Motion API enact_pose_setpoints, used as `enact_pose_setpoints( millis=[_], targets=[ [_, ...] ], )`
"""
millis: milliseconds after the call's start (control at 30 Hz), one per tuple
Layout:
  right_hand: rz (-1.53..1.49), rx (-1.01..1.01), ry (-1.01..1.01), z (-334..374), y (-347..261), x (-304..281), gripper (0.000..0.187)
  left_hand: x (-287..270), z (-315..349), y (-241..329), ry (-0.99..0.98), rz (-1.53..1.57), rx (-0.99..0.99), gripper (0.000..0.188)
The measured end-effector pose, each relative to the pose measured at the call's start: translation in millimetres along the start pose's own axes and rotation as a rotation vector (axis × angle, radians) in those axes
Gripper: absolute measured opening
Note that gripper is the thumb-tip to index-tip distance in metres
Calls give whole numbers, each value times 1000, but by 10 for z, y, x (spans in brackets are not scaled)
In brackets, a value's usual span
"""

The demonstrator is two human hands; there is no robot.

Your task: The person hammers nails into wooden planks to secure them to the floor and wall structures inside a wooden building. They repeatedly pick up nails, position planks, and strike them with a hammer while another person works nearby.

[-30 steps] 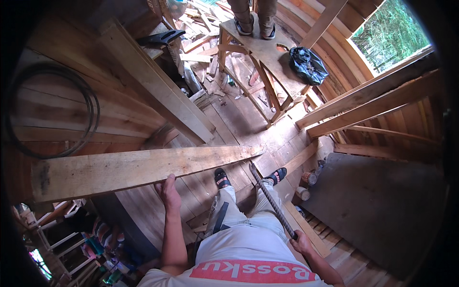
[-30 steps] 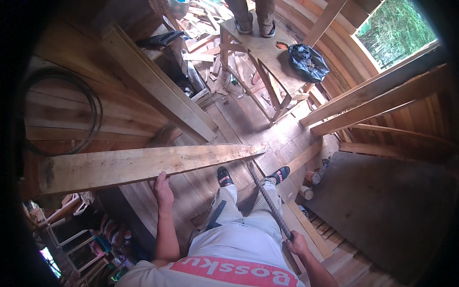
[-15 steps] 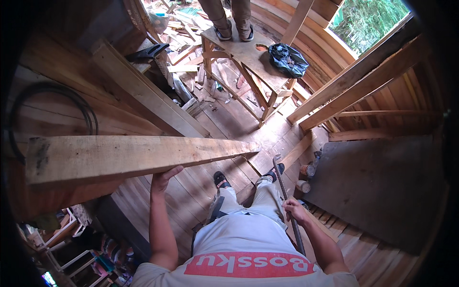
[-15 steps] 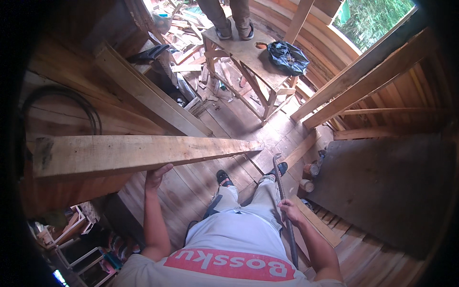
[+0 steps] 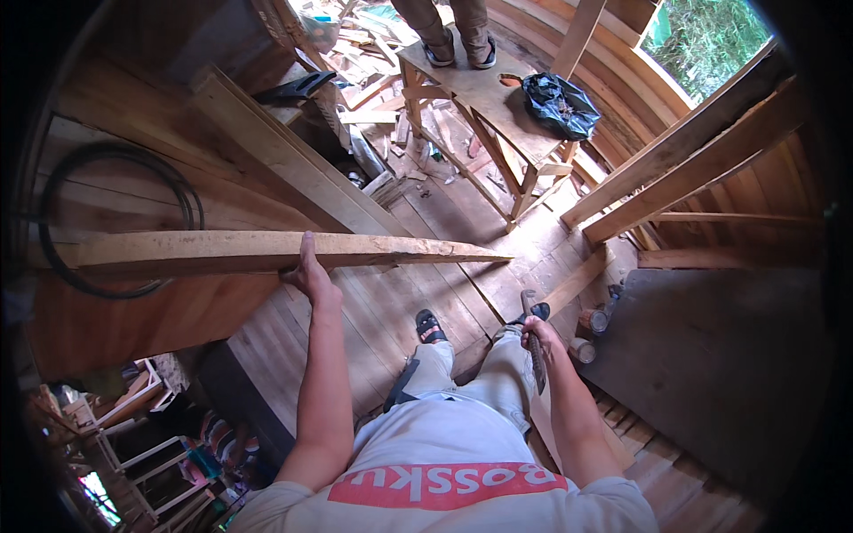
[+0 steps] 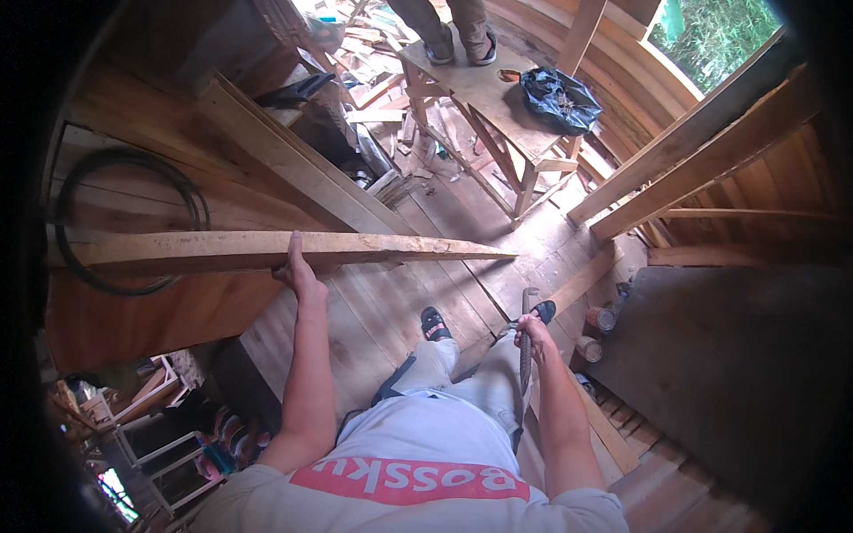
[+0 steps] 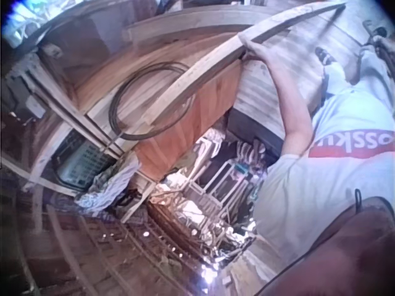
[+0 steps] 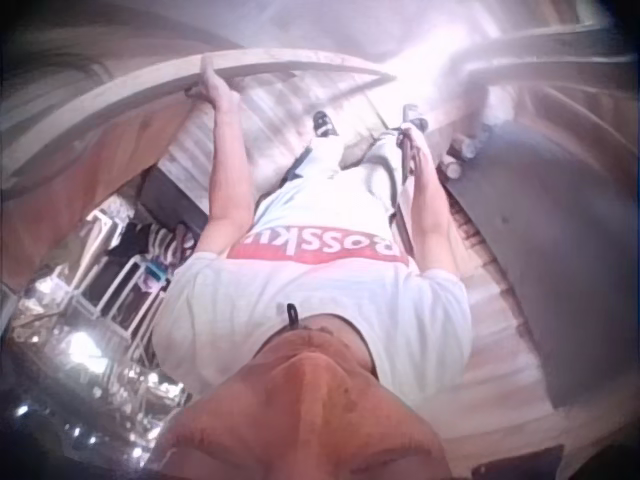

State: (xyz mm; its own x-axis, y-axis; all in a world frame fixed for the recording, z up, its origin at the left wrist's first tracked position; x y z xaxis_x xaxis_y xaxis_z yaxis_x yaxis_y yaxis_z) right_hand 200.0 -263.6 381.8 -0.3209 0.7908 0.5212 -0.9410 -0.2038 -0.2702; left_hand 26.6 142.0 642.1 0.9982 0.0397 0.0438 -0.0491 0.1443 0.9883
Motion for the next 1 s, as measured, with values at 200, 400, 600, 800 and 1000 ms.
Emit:
enact_pose_setpoints(
  millis=[200, 400, 600, 800, 1000],
  targets=[
    [-495, -57, 13, -737, 96, -341, 10, -35, -22, -7, 28, -64, -15, 81],
    [-447, -49, 52, -965, 254, -595, 14, -200, -72, -93, -4, -176, 1, 87],
    [-354, -102, 20, -818, 257, -814, 8, -51, 17, -66, -1, -219, -1, 76],
    [-312, -143, -94, -400, -130, -632, 24, -97, 28, -151, 0, -220, -37, 74],
    [-113, -49, -96, -352, -405, -551, 38, -329, -63, -240, 99, -167, -29, 94]
  ],
)
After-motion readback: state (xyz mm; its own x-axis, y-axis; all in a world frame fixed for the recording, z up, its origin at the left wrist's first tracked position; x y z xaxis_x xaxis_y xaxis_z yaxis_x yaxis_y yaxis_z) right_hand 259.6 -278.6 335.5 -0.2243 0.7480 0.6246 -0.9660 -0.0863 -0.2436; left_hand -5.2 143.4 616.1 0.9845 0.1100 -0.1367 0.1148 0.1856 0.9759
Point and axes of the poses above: each hand's wrist, its own z-axis away from the middle knuckle, its own x-axis out of the palm, y = z × x, the point moved 5 cm from there along -z, towards the middle knuckle, and after that the axes turned 13 degrees about -y, right-handed, at the moved point
